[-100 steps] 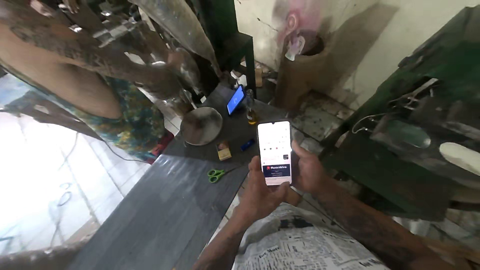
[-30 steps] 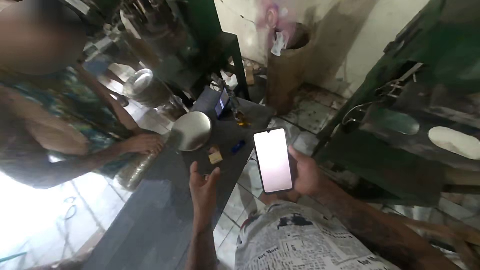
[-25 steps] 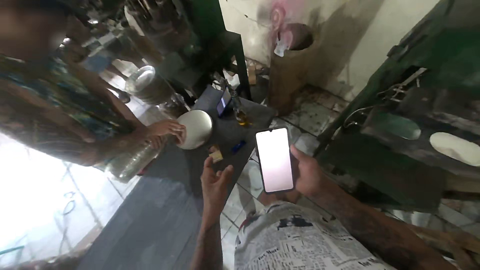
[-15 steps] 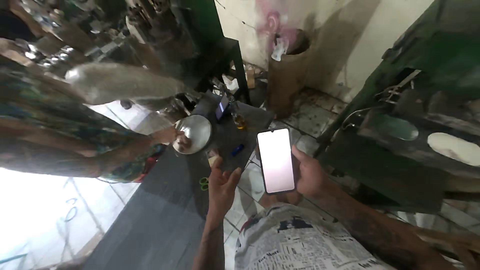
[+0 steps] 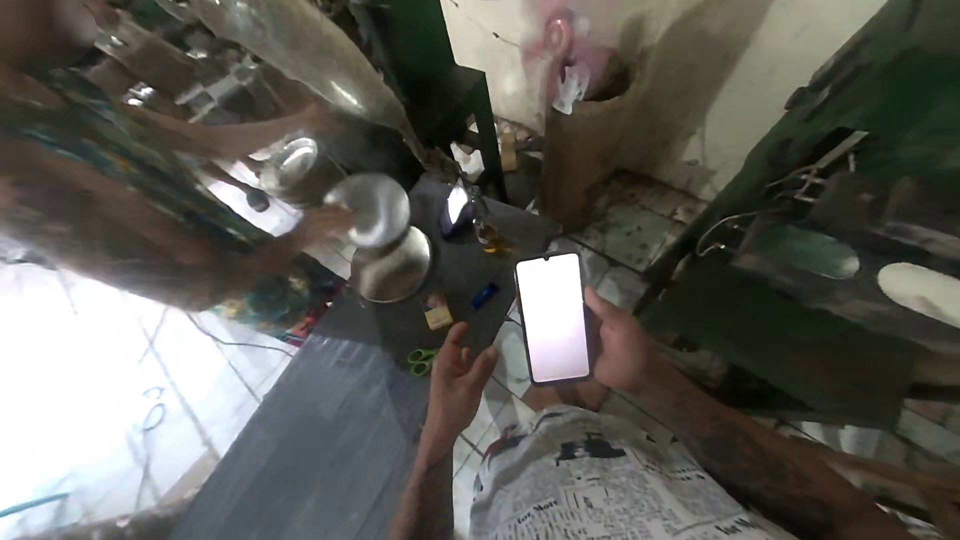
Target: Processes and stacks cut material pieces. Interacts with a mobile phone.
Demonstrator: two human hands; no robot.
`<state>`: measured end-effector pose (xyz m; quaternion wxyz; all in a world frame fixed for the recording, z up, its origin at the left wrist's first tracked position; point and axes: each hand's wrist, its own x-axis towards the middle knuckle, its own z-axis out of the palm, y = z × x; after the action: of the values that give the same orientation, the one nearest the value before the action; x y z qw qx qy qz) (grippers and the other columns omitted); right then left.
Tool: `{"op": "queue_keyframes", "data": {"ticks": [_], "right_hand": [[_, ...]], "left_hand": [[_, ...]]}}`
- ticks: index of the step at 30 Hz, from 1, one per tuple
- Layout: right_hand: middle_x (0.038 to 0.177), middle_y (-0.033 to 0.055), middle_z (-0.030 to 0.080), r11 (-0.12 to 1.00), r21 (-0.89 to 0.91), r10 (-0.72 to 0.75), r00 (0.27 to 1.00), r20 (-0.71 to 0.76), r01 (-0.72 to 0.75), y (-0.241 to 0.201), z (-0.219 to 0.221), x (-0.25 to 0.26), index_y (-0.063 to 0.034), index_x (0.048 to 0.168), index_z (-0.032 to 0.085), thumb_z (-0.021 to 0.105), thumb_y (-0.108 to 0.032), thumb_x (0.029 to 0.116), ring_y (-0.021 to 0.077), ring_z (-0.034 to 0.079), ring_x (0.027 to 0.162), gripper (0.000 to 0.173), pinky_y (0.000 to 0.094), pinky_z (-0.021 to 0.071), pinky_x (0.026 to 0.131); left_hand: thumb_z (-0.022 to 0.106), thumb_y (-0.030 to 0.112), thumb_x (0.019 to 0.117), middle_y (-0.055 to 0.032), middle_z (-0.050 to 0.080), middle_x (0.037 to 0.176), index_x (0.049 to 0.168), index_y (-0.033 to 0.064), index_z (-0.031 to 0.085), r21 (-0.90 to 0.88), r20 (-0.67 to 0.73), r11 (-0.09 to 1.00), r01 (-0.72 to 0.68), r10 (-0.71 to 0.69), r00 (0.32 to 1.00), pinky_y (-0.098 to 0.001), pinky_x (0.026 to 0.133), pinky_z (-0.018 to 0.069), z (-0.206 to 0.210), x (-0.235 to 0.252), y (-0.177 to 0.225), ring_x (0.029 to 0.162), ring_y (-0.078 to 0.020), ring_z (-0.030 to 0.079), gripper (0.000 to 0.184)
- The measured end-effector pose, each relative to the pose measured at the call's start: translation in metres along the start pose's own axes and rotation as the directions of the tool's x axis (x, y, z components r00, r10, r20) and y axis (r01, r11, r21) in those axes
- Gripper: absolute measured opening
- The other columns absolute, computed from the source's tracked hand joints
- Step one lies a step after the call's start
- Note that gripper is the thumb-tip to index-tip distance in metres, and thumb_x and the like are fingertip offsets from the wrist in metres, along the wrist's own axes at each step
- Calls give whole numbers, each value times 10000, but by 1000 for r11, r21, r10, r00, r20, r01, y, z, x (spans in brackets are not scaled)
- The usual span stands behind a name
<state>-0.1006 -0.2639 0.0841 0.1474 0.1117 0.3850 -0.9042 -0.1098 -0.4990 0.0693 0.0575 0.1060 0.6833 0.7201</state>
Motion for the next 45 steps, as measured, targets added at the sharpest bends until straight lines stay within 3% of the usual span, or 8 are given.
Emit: {"op": "queue_keyframes", "data": {"ticks": [7, 12, 20, 25, 31, 36, 41, 45], "right_hand": [[1091, 110, 733, 1000, 14, 12, 1000, -11, -12, 1, 6, 0, -87, 1292, 588, 200, -416, 1113, 203, 721, 1023, 539, 414, 611, 899], [1039, 110, 734, 1000, 5, -14, 996, -90, 14, -4, 15, -3, -61, 1254, 590, 171, -372, 1126, 196, 726, 980, 537, 396, 617, 870], [1062, 122, 731, 984, 174, -20, 998, -68, 32, -4, 7, -7, -65, 1248, 592, 188, -351, 1121, 206, 723, 1003, 511, 403, 610, 889], [1038, 99, 732, 979, 201, -10, 997, -70, 24, -8, -4, -15, -80, 1213, 597, 195, -334, 1124, 189, 722, 991, 484, 392, 608, 888], [1041, 93, 741, 976, 214, -28, 999, -18, 31, -13, -26, -22, -92, 1191, 614, 212, -324, 1118, 184, 726, 993, 470, 390, 608, 895], [1026, 77, 752, 962, 272, -39, 999, 25, 30, -12, -49, -26, -115, 1140, 652, 290, -301, 1099, 172, 732, 984, 408, 383, 612, 892], [987, 87, 752, 951, 306, 39, 999, 34, -47, -8, -65, -25, -107, 1097, 672, 365, -272, 1080, 165, 736, 936, 348, 380, 620, 862], [993, 12, 709, 977, 2, 211, 975, -75, -211, 5, -68, -15, -85, 1195, 571, 290, -279, 1129, 103, 703, 907, 347, 296, 611, 818]], "left_hand": [[804, 297, 868, -204, 348, 1592, 1572, -65, 150, 174, 75, 984, -26, 13, 997, -357, 1142, 443, 32, -20, -2, 1404, -138, 465, 1027], [844, 399, 802, -371, 549, 1286, 1465, -146, 324, 524, 149, 819, -233, 181, 972, -476, 1023, 512, 59, -21, 0, 1206, -375, 601, 1004], [822, 394, 787, -304, 645, 1068, 1270, -130, 530, 698, 195, 634, -333, 280, 940, -412, 806, 579, 77, -13, 6, 926, -342, 677, 770], [832, 426, 787, -311, 648, 1060, 1272, -128, 543, 715, 214, 613, -336, 266, 940, -464, 868, 563, 89, -13, 6, 944, -381, 670, 791], [828, 451, 760, -224, 661, 852, 1142, -85, 595, 757, 246, 535, -376, 300, 922, -466, 748, 548, 109, -9, 4, 769, -351, 643, 698], [816, 403, 789, -212, 684, 838, 1221, -103, 602, 761, 256, 577, -298, 155, 954, -439, 679, 593, 128, -11, 6, 725, -318, 691, 699], [832, 372, 752, -158, 644, 734, 1096, -42, 638, 763, 187, 585, -277, 211, 959, -396, 569, 553, 137, -20, -5, 618, -258, 647, 572], [895, 344, 682, -312, 677, 1042, 1200, -109, 608, 750, 44, 645, -147, 173, 984, -437, 754, 601, 112, -51, -22, 870, -334, 713, 745]]}}
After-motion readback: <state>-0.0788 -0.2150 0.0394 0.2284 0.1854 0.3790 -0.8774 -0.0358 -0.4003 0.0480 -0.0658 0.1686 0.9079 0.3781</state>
